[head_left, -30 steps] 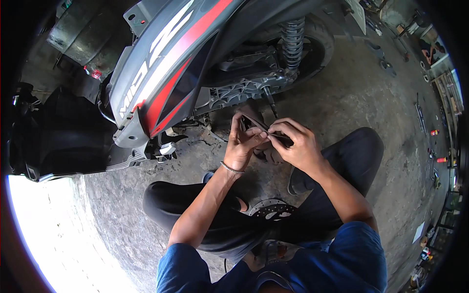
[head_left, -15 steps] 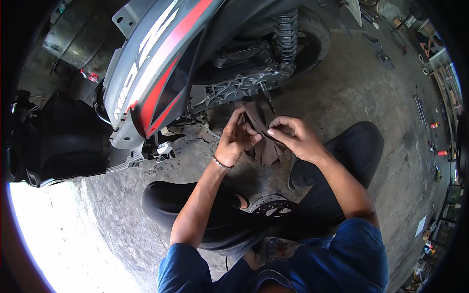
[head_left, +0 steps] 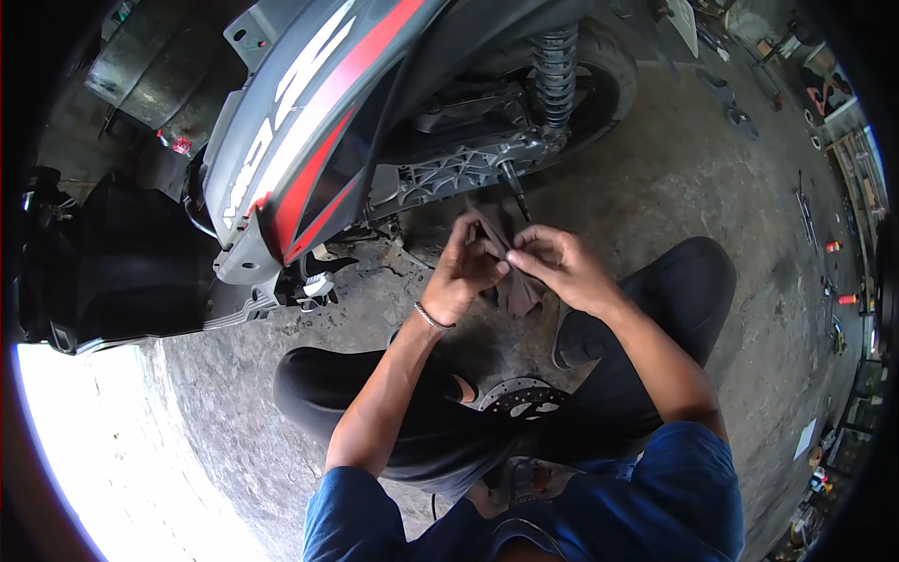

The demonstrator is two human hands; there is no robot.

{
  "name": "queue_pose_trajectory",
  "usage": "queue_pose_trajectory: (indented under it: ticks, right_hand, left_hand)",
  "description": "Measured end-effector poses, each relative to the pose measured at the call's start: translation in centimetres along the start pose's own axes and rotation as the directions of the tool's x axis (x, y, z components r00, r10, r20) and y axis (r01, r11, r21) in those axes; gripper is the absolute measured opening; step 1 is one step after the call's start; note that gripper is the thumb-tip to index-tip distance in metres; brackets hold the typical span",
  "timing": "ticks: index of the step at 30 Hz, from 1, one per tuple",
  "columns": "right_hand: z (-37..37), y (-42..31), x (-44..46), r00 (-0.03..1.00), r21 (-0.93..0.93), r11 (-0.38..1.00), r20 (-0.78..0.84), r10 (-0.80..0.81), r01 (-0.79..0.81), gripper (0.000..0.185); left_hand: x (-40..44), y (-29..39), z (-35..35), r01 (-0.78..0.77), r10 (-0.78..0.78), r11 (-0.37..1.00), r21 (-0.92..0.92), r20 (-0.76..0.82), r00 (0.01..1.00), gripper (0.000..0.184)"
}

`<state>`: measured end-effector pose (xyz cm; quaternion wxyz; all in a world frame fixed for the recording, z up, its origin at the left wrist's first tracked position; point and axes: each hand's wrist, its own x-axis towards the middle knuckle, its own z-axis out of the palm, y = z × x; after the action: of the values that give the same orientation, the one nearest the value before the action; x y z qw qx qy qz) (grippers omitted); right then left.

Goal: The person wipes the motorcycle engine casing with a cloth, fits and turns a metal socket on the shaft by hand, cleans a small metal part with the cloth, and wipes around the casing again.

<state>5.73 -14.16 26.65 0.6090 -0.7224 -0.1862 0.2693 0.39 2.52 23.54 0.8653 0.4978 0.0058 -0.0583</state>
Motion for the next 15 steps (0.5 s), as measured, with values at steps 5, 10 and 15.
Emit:
queue_pose_trajectory:
  ticks: [5, 10, 15]
  right_hand:
    - [-0.3, 0.4, 0.2, 0.999, -0.04, 0.998, 0.017, 0.05, -0.049, 0.006]
    - [0.0, 1.4, 0.2, 1.0, 0.001, 1.0, -0.007, 0.021, -0.021, 0.006]
    - [-0.1, 0.4, 0.2, 0.999, 0.019, 0.999, -0.003, 0.039, -0.039, 0.006]
  left_hand:
    - [0.2, -1.1, -0.8, 0.012, -0.007, 0.986, -0.169, 0.03, 1.0, 0.052]
    - [0.0, -1.3, 0.0, 0.026, -0.026, 0.989, -0.143, -0.005, 1.0, 0.045]
    - [0.2, -1.8, -0.5, 0.036, -0.038, 0.968, -0.247, -0.006, 0.999, 0.041]
